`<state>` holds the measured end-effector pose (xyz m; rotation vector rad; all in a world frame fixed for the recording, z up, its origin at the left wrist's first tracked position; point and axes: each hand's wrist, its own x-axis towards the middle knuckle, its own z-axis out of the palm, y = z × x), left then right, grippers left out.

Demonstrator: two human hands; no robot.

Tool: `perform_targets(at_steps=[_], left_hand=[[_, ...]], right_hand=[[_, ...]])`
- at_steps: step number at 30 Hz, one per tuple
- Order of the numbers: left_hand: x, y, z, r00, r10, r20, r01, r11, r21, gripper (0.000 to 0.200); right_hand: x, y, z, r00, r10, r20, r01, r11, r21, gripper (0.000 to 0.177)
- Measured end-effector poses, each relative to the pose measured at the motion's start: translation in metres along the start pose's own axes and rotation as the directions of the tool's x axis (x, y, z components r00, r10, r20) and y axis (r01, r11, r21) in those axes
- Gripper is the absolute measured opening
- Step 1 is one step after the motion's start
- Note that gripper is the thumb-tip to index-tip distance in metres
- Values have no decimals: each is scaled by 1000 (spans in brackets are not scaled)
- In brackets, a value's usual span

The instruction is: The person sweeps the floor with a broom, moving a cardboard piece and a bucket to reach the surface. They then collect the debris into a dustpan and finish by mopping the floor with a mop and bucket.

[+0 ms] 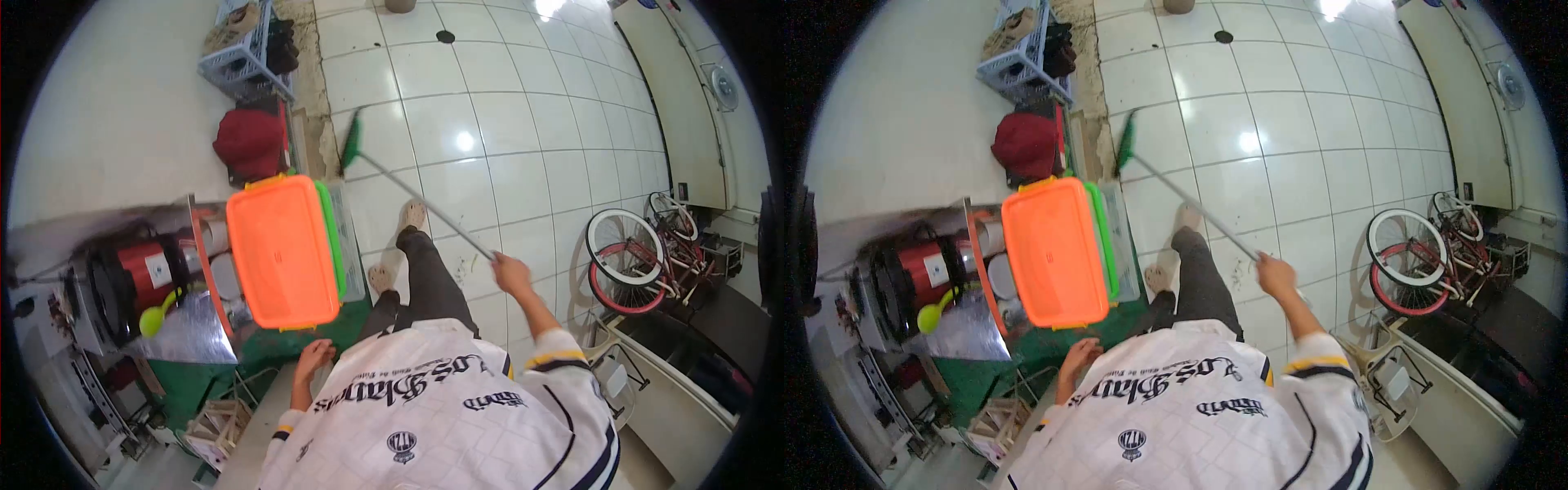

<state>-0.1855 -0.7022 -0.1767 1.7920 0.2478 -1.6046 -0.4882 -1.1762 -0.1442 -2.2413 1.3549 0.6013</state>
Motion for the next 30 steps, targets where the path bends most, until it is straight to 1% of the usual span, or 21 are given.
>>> perform_targets(at_steps=[1, 4, 6, 8, 10, 12, 14, 15, 17, 18, 19, 20, 21, 22, 23, 24, 25, 26, 27, 29, 30], left_hand=[[4, 24, 4, 1000, -1, -14, 1, 1000, 10, 34], [19, 80, 5, 995, -9, -95, 12, 1000, 27, 33], [11, 140, 14, 982, -12, -187, 37, 991, 130, 33], [2, 206, 34, 953, -39, -301, 58, 997, 53, 35], [1, 265, 46, 959, 60, -275, 7, 972, 236, 36], [7, 318, 50, 961, 94, -260, -14, 956, 294, 38], [15, 365, 57, 965, 108, -240, -21, 941, 338, 39], [21, 390, 62, 961, 121, -248, -28, 937, 349, 39], [34, 436, 67, 956, 182, -228, -76, 910, 407, 39], [44, 453, 66, 961, 173, -218, -71, 910, 408, 38], [55, 466, 63, 966, 163, -202, -68, 911, 407, 37], [68, 480, 64, 971, 152, -183, -67, 914, 400, 36], [81, 493, 67, 970, 153, -190, -67, 916, 396, 34], [92, 508, 69, 977, 141, -161, -62, 907, 417, 34], [106, 524, 72, 983, 130, -129, -62, 899, 434, 35], [121, 538, 73, 988, 117, -102, -58, 890, 452, 36], [145, 545, 62, 994, 91, -63, -53, 891, 451, 36], [157, 562, 71, 995, 78, -61, -38, 870, 491, 36], [168, 582, 86, 996, 63, -56, -23, 847, 532, 36], [199, 612, 90, 1000, 22, -14, -8, 781, 624, 34], [218, 630, 96, 1000, 2, 11, -8, 762, 647, 34]], right_hand=[[54, -31, -5, 998, -37, 60, 36, 999, 15, 32], [220, -100, -7, 981, -187, -48, 185, 982, -37, 23], [324, -130, -16, 996, -60, -72, 58, 998, -28, 22], [381, -147, -61, 998, 57, -37, -57, 998, 8, 23], [436, -139, -96, 983, 184, -12, -180, 972, 151, 25], [474, -115, -126, 960, 279, -18, -265, 930, 256, 27], [497, -71, -154, 898, 432, 82, -430, 827, 361, 28], [504, -50, -161, 859, 494, 133, -502, 763, 408, 29], [509, 19, -129, 814, 544, 202, -566, 668, 483, 31], [507, 59, -110, 792, 567, 229, -591, 616, 520, 32], [481, 92, -82, 788, 600, 138, -566, 619, 545, 32], [462, 135, -27, 864, 491, 114, -494, 780, 383, 31], [412, 152, -8, 874, 477, 92, -478, 807, 347, 30], [353, 165, 10, 934, 344, 98, -358, 897, 261, 31], [297, 162, 27, 821, 541, 185, -564, 712, 419, 34], [236, 168, 62, 889, 431, 157, -459, 826, 327, 40], [174, 139, 12, 756, 560, 339, -651, 589, 479, 44], [120, 132, 35, 715, 576, 395, -696, 537, 476, 45], [70, 116, 51, 603, 683, 413, -770, 362, 526, 45], [-8, 79, 55, 468, 769, 434, -857, 276, 434, 42], [-23, 59, 28, 394, 798, 456, -897, 227, 378, 41]])
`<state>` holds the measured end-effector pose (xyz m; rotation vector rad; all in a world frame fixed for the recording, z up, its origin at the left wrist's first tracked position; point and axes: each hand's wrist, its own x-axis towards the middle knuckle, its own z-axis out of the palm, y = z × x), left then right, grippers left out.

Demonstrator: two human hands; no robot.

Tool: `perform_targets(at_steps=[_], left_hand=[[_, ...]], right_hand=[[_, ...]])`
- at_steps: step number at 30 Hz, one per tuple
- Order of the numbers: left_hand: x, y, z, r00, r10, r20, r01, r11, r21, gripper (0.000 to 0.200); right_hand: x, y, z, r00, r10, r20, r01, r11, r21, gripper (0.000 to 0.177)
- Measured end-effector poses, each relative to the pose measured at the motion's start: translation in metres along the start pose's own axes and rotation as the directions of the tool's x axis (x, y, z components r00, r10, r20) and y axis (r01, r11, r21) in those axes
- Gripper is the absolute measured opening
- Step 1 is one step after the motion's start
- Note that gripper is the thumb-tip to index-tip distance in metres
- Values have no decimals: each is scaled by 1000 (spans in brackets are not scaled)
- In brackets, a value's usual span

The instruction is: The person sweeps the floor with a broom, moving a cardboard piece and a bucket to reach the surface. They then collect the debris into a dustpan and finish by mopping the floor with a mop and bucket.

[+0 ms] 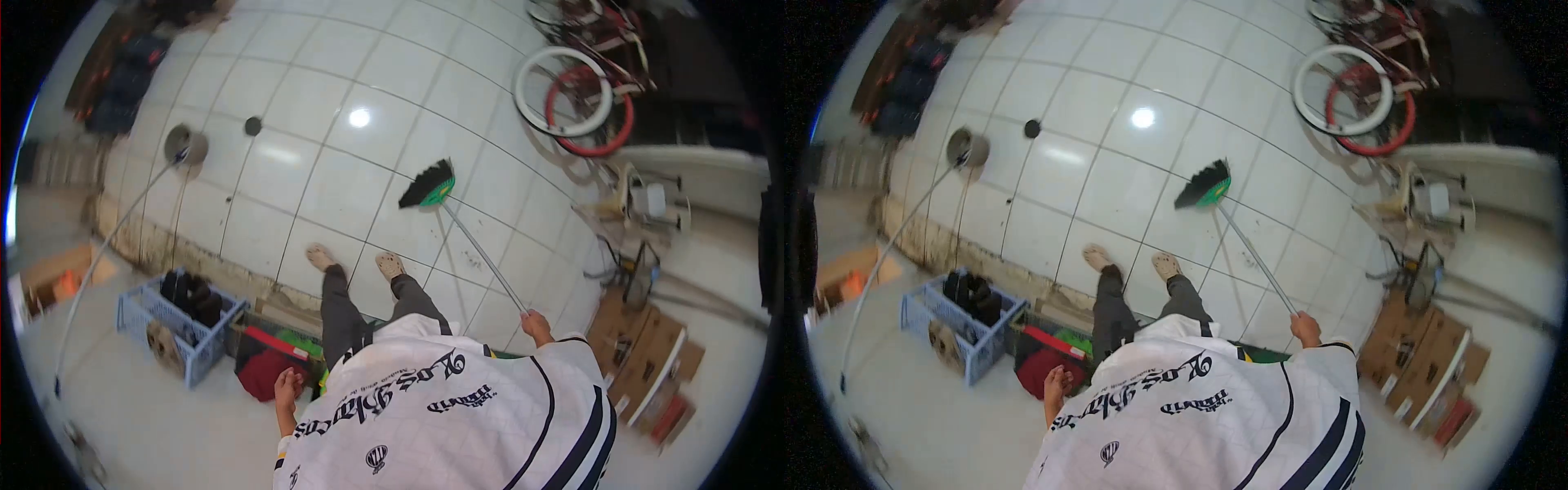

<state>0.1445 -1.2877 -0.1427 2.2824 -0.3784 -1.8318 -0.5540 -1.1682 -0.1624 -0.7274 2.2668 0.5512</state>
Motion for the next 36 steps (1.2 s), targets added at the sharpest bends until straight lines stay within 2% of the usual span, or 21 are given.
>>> perform_targets(at_steps=[2, 6, 7, 9, 11, 12, 13, 15, 17, 18, 20, 23, 24, 25, 27, 29, 30, 32, 34, 35, 36], left_hand=[[35, 33, -19, 999, -2, 52, -1, 999, 54, 34], [97, 126, -65, 987, 101, 126, -117, 986, 119, 32], [116, 150, -83, 982, 126, 143, -137, 988, 75, 30], [134, 229, -108, 985, 144, 98, -165, 953, 255, 24], [147, 322, -116, 931, 363, 27, -358, 901, 243, 22], [200, 358, -151, 905, 398, 148, -423, 872, 248, 21], [198, 413, -142, 867, 465, 181, -499, 813, 301, 21], [168, 512, -86, 787, 612, 78, -608, 748, 266, 31], [139, 594, -22, 750, 645, 147, -659, 710, 247, 43], [138, 624, 11, 732, 639, 234, -681, 686, 256, 43], [138, 675, 70, 687, 607, 399, -721, 638, 271, 43], [121, 731, 138, 528, 475, 704, -849, 270, 454, 42], [95, 742, 164, 607, 489, 626, -794, 340, 504, 39], [112, 755, 155, 663, 520, 539, -748, 471, 467, 38], [132, 776, 132, 800, 534, 274, -585, 591, 556, 38], [153, 790, 89, 885, 430, 179, -408, 527, 746, 36], [155, 797, 81, 930, 339, 144, -310, 507, 804, 35], [151, 805, 75, 972, 234, 5, -132, 534, 835, 33], [151, 818, 74, 982, 165, -91, -8, 520, 854, 36], [149, 826, 77, 990, 130, -60, -33, 613, 789, 36], [146, 835, 78, 995, 96, -20, -53, 706, 706, 36]], right_hand=[[-71, -27, -41, 989, 150, -17, -151, 987, -53, 38], [-140, -75, -39, 985, 117, -130, -118, 993, -4, 33], [-150, -101, -46, 983, 105, -148, -104, 994, 18, 32], [-156, -158, -56, 982, 32, -186, -19, 997, 76, 31], [-146, -230, -66, 986, -50, -159, 75, 985, 157, 31], [-137, -269, -75, 991, -81, -107, 101, 975, 196, 32], [-113, -302, -70, 992, -108, -71, 124, 944, 306, 35], [-71, -376, -80, 934, -279, -223, 337, 893, 297, 35], [-11, -453, -98, 902, -365, -233, 419, 870, 260, 29], [20, -487, -112, 887, -409, -213, 453, 861, 232, 27], [90, -546, -135, 862, -394, -319, 477, 844, 245, 22], [183, -592, -208, 911, -303, -281, 386, 867, 315, 21], [229, -601, -231, 918, -258, -302, 355, 873, 333, 22], [272, -608, -252, 924, -217, -315, 327, 874, 360, 22], [333, -610, -298, 895, -64, -441, 284, 844, 455, 22], [392, -592, -352, 970, -18, -243, 151, 827, 542, 23], [418, -582, -370, 967, 68, -244, 91, 805, 586, 24], [474, -552, -391, 975, 168, -149, -12, 703, 711, 24], [499, -515, -408, 961, 276, -24, -174, 669, 722, 25], [507, -496, -398, 945, 318, -78, -167, 672, 721, 25], [507, -475, -387, 918, 396, -25, -225, 573, 788, 25]])
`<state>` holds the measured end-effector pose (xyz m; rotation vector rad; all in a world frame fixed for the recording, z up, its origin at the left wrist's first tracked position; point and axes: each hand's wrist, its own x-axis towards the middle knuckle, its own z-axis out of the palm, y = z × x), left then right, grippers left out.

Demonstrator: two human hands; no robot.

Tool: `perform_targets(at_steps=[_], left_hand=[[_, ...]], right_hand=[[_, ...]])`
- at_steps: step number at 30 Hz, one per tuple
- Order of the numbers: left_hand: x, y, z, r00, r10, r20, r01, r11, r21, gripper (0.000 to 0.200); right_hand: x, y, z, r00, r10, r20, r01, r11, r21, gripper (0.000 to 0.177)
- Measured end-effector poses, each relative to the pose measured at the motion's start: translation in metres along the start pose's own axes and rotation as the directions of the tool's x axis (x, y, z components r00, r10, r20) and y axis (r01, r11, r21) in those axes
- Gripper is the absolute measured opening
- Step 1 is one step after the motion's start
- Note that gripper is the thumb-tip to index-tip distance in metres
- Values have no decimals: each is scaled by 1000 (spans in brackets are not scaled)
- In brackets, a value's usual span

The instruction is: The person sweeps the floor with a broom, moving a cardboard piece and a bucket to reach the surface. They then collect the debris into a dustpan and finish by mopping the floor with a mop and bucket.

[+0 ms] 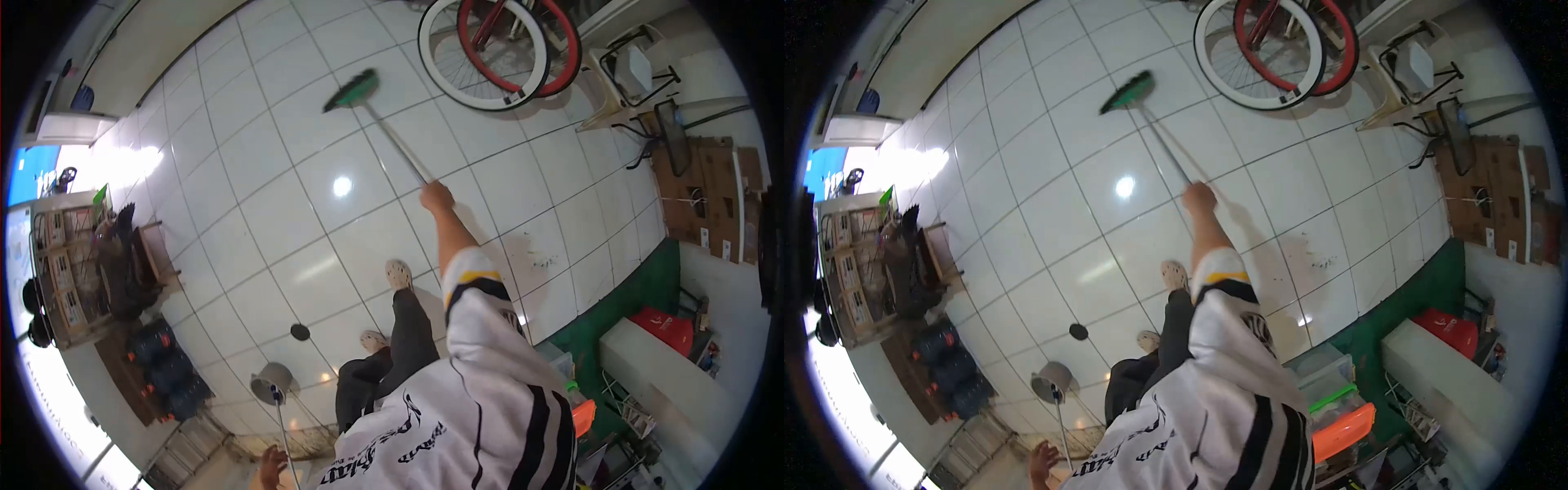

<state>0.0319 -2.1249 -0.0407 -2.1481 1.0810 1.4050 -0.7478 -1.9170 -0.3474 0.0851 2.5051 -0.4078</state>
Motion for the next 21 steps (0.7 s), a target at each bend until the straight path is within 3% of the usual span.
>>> perform_targets(at_steps=[1, 3, 4, 5, 6, 7, 8, 9, 10, 11, 13, 14, 15, 16, 17, 18, 19, 20, 21], left_hand=[[-5, 6, -15, 996, -6, 89, 15, 995, -99, 36], [-9, 31, -30, 978, -14, 207, 58, 977, -206, 37], [1, 46, -27, 980, -20, 197, 59, 980, -191, 36], [12, 63, -27, 986, -28, 163, 55, 985, -163, 36], [27, 79, -24, 990, -28, 136, 47, 990, -134, 35], [43, 95, -20, 992, -26, 120, 40, 992, -121, 35], [59, 111, -19, 993, -22, 116, 35, 993, -112, 34], [76, 127, -16, 993, -16, 118, 29, 994, -104, 34], [93, 145, -17, 992, -10, 122, 23, 995, -101, 33], [112, 164, -18, 991, -2, 130, 15, 995, -96, 33], [154, 203, -29, 988, 3, 152, 10, 996, -85, 32], [178, 220, -39, 986, -3, 164, 15, 997, -72, 32], [204, 238, -51, 985, -29, 170, 40, 997, -61, 31], [234, 255, -66, 981, -74, 178, 83, 996, -41, 31], [269, 275, -81, 969, -157, 189, 162, 987, -14, 31], [307, 299, -100, 961, -185, 205, 187, 982, 14, 31], [341, 333, -116, 961, -135, 240, 129, 991, 41, 31], [355, 391, -141, 910, 273, 311, -348, 911, 221, 34], [394, 468, -149, 661, 578, 478, -741, 407, 534, 29]], right_hand=[[25, 43, 10, 979, -156, 133, 185, 951, -247, 27], [-3, 112, -7, 994, -80, 69, 93, 973, -212, 29], [-14, 162, -5, 990, -103, 101, 128, 953, -276, 31], [-48, 206, -12, 983, -179, 33, 178, 899, -400, 33], [-84, 231, -38, 967, -163, 198, 234, 876, -423, 31], [-121, 264, -44, 951, -290, 109, 306, 827, -472, 21], [-153, 276, -54, 979, 58, 197, 14, 938, -347, 19], [-190, 303, -54, 977, -87, 193, 182, 814, -552, 22], [-213, 339, -47, 969, 87, 233, 23, 902, -432, 36], [-240, 331, -60, 967, 98, 233, 27, 877, -480, 31], [-286, 289, -90, 964, -101, 244, 245, 688, -683, 23], [-304, 252, -106, 960, -187, 210, 281, 597, -751, 20], [-318, 212, -123, 975, -24, 219, 183, 642, -745, 23], [-335, 151, -136, 991, 93, 99, 0, 731, -682, 29], [-346, 101, -138, 953, 297, -61, -278, 773, -571, 33], [-350, 56, -145, 848, 494, -192, -527, 742, -414, 39], [-347, 11, -155, 861, 478, -175, -506, 765, -398, 42], [-346, -33, -162, 871, 466, -155, -488, 788, -375, 45], [-345, -75, -163, 878, 461, -127, -474, 806, -353, 48]])
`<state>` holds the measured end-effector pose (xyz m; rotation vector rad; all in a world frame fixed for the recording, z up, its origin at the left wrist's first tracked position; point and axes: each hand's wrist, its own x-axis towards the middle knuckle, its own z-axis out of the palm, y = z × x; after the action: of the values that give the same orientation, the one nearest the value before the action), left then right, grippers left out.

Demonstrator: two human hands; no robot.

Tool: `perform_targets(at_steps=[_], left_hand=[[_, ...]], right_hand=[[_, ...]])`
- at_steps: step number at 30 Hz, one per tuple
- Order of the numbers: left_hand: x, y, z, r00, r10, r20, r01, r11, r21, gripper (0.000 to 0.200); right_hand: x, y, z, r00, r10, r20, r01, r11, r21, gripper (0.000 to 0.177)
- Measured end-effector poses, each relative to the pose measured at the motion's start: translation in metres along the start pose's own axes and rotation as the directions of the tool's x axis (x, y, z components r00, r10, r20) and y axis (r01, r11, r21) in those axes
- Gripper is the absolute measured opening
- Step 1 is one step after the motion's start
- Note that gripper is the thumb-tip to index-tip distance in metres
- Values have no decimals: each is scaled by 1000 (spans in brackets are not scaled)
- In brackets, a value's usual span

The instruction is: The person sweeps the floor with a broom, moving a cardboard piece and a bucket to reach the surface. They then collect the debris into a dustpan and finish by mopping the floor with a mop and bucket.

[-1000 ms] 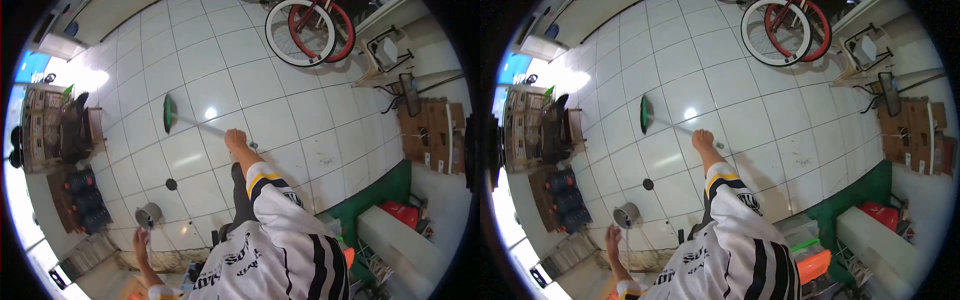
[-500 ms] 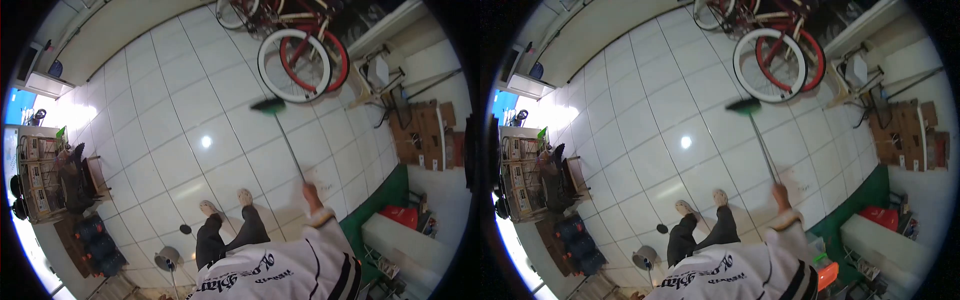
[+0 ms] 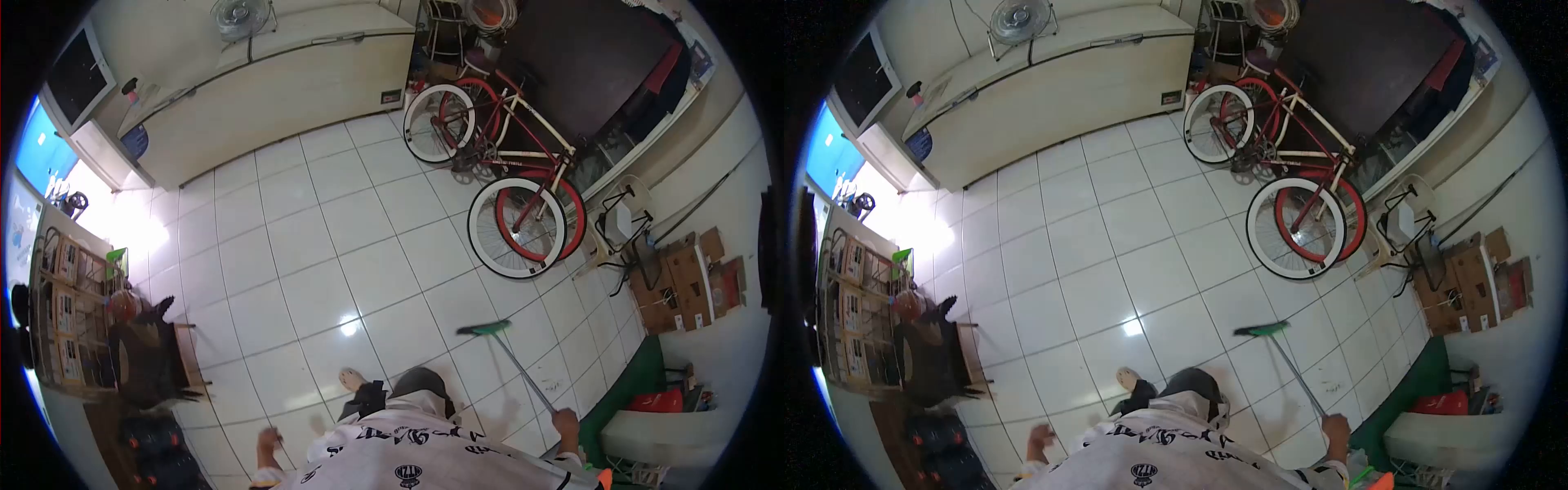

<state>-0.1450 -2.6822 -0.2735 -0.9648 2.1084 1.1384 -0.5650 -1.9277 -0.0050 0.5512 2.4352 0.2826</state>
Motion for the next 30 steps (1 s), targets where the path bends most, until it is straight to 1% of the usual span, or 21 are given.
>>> perform_targets(at_steps=[1, 2, 3, 4, 5, 6, 9, 11, 13, 15, 17, 18, 19, 20, 21, 22, 23, 24, 26, 28, 30], left_hand=[[58, 0, -52, 908, 398, -128, -239, 747, 621, 30], [105, 11, -104, 964, 15, -266, -22, 1000, -22, 31], [139, 45, -153, 916, -141, -376, 11, 945, -325, 33], [154, 108, -214, 901, -134, -412, -75, 889, -452, 25], [170, 160, -258, 853, -125, -507, -170, 851, -496, 26], [189, 189, -302, 875, -59, -481, -231, 822, -521, 30], [234, 265, -393, 832, 177, -526, -470, 728, -500, 34], [270, 277, -430, 812, 282, -511, -493, 801, -341, 36], [294, 261, -452, 811, 348, -470, -481, 854, -197, 35], [279, 238, -461, 873, 207, -442, -320, 926, -199, 35], [265, 172, -463, 867, 55, -495, -135, 983, -127, 39], [256, 128, -456, 870, -105, -483, -75, 937, -340, 40], [243, 82, -448, 863, -242, -443, -41, 841, -539, 41], [226, 43, -440, 828, -431, -358, 20, 662, -749, 42], [201, 13, -428, 747, -558, -361, -54, 491, -870, 38], [175, 7, -426, 648, -725, -233, 9, 313, -950, 32], [160, -16, -410, 526, -844, -110, -39, 105, -994, 33], [146, -25, -395, 413, -911, -8, -156, -62, -986, 33], [142, -37, -372, 285, -943, 173, -309, -262, -915, 21], [150, -47, -359, 377, -859, 345, -263, -457, -850, 18], [176, -52, -367, 469, -792, 390, -253, -544, -800, 20]], right_hand=[[-15, -41, -15, 999, -36, -1, 36, 999, 7, 49], [-26, -83, -33, 998, -69, 9, 69, 998, 3, 51], [-40, -126, -51, 994, -105, 19, 105, 994, -2, 53], [-54, -175, -70, 990, -135, 42, 138, 989, -61, 51], [-67, -223, -84, 985, -174, 20, 175, 983, -60, 51], [-76, -265, -93, 976, -218, -2, 218, 974, -62, 50], [-63, -389, -95, 887, -336, 316, 324, 942, 90, 52], [-24, -482, -64, 816, -512, 270, 555, 824, -114, 52], [-23, -603, -67, 780, -621, 72, 625, 780, -46, 52], [-47, -727, -98, 730, -682, 48, 682, 721, -120, 54], [-68, -837, -117, 669, -734, 119, 743, 664, -80, 54], [-83, -891, -131, 625, -771, 125, 781, 620, -77, 54], [-96, -947, -148, 583, -803, 124, 812, 579, -75, 54], [-104, -999, -157, 467, -880, 91, 881, 453, -134, 54], [-112, -1051, -163, 397, -911, 111, 914, 381, -143, 53], [-112, -1110, -164, 326, -936, 131, 940, 307, -147, 52], [-121, -1159, -169, 258, -954, 155, 960, 235, -149, 51], [-140, -1202, -179, 289, -936, 199, 957, 278, -84, 51], [-214, -1287, -208, 344, -897, 278, 926, 373, 58, 51], [-264, -1360, -213, 367, -868, 334, 886, 436, 159, 51], [-308, -1413, -209, 371, -855, 361, 864, 461, 203, 51]])
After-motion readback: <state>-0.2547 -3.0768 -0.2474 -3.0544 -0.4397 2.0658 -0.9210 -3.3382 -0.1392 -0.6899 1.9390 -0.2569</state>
